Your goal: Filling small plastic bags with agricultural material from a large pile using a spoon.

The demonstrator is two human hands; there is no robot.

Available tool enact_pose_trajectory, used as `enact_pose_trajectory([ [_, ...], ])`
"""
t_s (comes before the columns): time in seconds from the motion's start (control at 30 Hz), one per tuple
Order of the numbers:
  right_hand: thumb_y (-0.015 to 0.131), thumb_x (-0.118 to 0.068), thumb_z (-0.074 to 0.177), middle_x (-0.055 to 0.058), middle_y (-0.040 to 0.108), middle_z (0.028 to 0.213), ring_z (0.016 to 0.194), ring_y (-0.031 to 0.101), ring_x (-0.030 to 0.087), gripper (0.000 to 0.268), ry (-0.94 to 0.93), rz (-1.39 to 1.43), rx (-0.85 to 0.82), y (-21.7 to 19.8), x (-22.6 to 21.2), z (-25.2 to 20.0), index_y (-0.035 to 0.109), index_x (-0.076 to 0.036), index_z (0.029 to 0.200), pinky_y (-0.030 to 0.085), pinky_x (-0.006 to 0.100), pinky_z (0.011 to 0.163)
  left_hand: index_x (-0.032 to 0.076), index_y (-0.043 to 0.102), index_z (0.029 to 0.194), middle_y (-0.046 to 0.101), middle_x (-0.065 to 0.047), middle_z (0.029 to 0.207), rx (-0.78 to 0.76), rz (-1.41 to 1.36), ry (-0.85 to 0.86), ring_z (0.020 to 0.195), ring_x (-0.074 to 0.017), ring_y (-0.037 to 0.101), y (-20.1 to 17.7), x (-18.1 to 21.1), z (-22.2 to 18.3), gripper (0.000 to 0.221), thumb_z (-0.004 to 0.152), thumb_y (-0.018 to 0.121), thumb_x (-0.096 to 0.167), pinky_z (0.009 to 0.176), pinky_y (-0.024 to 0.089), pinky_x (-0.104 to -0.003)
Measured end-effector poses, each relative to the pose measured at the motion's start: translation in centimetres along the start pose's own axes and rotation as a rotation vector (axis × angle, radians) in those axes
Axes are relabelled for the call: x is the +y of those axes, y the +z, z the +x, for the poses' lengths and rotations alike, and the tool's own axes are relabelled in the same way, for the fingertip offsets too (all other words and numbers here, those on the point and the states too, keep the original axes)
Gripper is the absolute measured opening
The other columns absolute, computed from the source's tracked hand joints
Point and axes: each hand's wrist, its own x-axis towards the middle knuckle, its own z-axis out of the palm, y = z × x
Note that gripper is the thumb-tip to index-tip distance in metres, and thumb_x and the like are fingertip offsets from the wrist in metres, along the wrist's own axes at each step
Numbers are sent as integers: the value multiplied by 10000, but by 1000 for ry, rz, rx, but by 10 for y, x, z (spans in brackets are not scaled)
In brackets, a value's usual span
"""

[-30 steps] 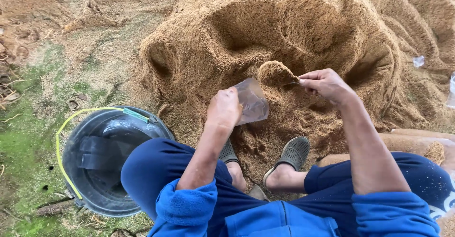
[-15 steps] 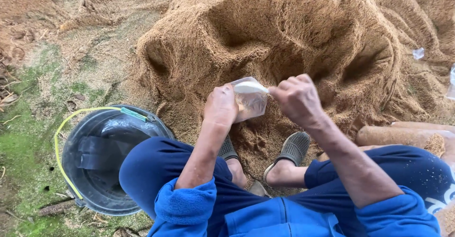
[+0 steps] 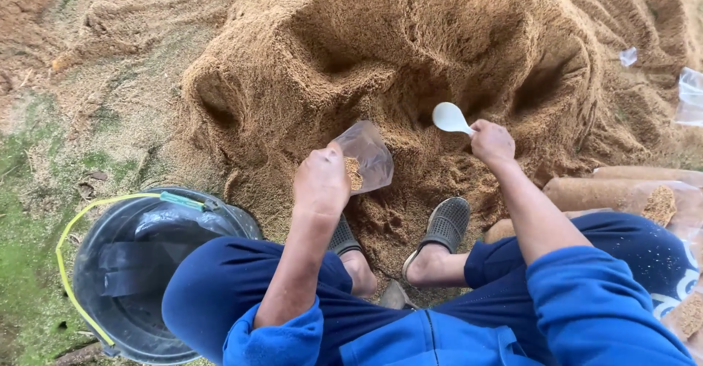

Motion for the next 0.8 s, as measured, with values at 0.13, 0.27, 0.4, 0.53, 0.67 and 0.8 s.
enact_pose_trajectory([
  [0.13,483,-343,1043,117,763,1057,1092,704,341,293,208,-22,59,49,15,-4,693,-275,1236,523,486,908,-47,662,941,724,-254,738,10,50,50,730,-437,759,1,-1,-4,249,808,452,-27,632,628,-531],
  [0.27,513,-294,1035,97,759,1104,1102,697,336,325,258,22,93,78,-11,-1,696,-296,1304,510,469,920,20,635,855,698,-174,655,79,103,60,637,-378,752,3,-2,-6,158,827,479,15,565,623,-483],
  [0.4,558,-355,1015,87,760,1153,1166,673,346,298,257,120,8,107,-40,17,717,-380,1266,514,470,975,56,648,868,697,-123,656,140,210,103,633,-325,757,-2,1,-9,158,849,494,23,558,628,-436],
  [0.53,613,-346,974,59,743,1165,1167,655,357,283,215,370,-14,106,-65,9,731,-372,1231,532,496,968,78,655,870,674,-83,627,207,275,136,605,-287,750,5,-5,-11,145,898,515,55,540,626,-405],
  [0.67,670,-303,977,77,737,1184,1149,668,343,269,12,484,49,150,-52,18,753,-246,1227,514,474,1000,40,657,910,689,-127,662,113,175,88,626,-330,752,-1,-3,-13,184,892,476,15,562,629,-442],
  [0.8,718,-264,941,95,743,1149,1008,673,256,267,53,767,24,158,-50,14,760,-194,1195,545,419,851,80,640,902,678,-93,639,119,207,93,611,-310,750,8,-8,-11,163,882,481,54,540,617,-438],
])
